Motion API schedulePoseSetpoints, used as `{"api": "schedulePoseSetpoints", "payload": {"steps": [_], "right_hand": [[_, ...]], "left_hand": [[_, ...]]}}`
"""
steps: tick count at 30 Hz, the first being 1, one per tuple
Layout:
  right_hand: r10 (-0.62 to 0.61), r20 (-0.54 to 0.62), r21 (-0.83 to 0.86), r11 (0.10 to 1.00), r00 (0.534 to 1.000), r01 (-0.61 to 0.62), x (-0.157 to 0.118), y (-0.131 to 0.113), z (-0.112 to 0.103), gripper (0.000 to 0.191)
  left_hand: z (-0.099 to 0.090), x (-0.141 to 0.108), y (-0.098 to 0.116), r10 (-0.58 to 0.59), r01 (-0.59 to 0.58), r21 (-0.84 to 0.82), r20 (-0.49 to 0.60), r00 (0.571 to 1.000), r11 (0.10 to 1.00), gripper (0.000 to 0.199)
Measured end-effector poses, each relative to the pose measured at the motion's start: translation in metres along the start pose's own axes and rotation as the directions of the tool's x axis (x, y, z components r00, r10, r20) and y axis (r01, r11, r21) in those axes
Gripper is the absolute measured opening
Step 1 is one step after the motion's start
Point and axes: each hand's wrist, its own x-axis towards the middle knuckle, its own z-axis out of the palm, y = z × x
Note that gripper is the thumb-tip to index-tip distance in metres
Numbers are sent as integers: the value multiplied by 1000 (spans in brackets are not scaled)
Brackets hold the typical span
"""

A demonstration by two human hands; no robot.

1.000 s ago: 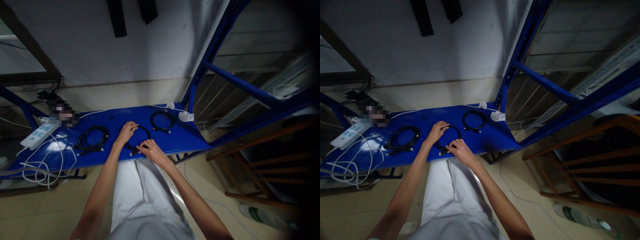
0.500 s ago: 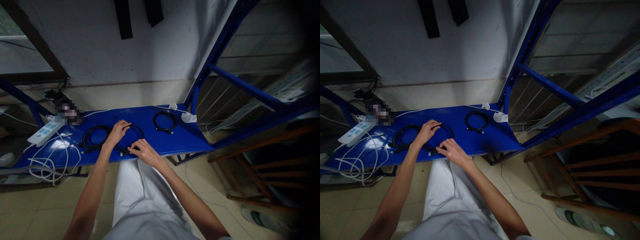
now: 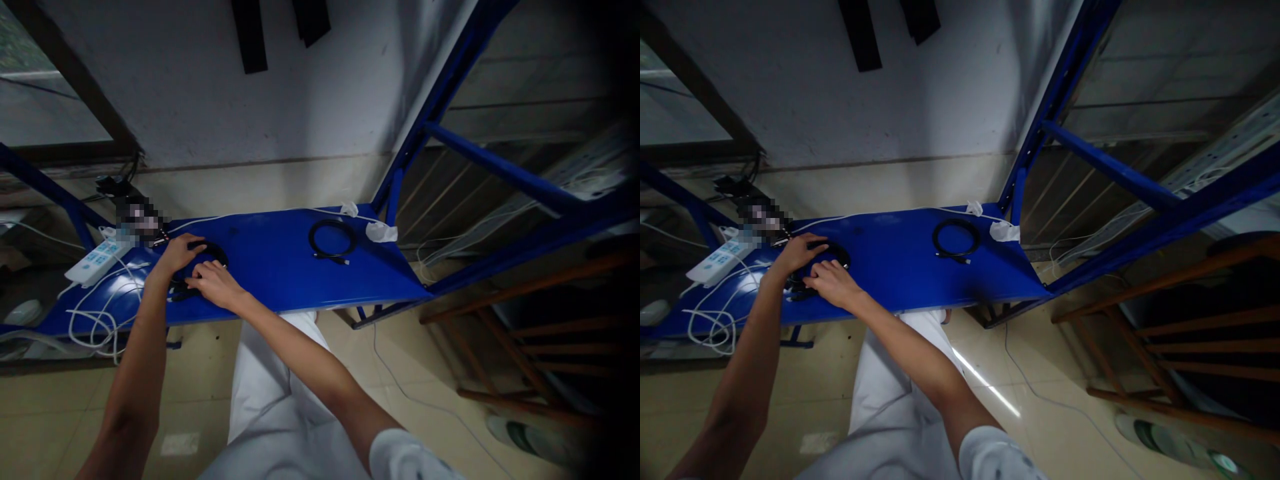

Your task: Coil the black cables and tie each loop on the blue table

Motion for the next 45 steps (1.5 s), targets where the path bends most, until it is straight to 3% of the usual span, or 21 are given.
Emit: {"api": "schedulePoseSetpoints", "payload": {"steps": [8,12,15,18,21,26,29,34,38,42,45], "right_hand": [[55,12,19,998,998,-55,2,-7,4,28],[70,0,4,998,998,-70,-5,-6,5,34],[74,-71,20,997,995,-73,-24,-6,-3,44],[99,-187,97,992,977,-82,-63,3,-22,52],[232,-217,146,968,948,-203,-122,33,-48,49],[542,-307,30,827,782,-562,-234,111,-94,48],[605,-317,-34,762,730,-647,-275,145,-115,52],[604,-282,-43,768,745,-639,-281,155,-120,33],[540,-248,9,832,805,-555,-258,138,-107,33],[416,-159,61,909,895,-411,-241,118,-90,56],[363,-133,69,932,922,-357,-237,111,-82,72]], "left_hand": [[16,-16,2,-44,43,-32,-25,999,999,65],[18,-22,21,-32,28,-43,-113,993,999,56],[13,-33,46,10,-20,-47,-216,976,999,49],[7,-50,81,68,-96,-70,-327,942,993,41],[11,-69,119,86,-143,-118,-394,915,983,33],[45,-84,163,149,-228,-251,-299,943,941,27],[75,-75,177,190,-256,-296,-235,953,920,27],[113,-51,196,237,-273,-278,-159,959,921,29],[118,-29,201,201,-229,-257,-132,971,939,31],[102,8,176,0,-4,-39,-105,994,999,50],[93,42,145,-221,226,103,-58,973,969,66]]}}
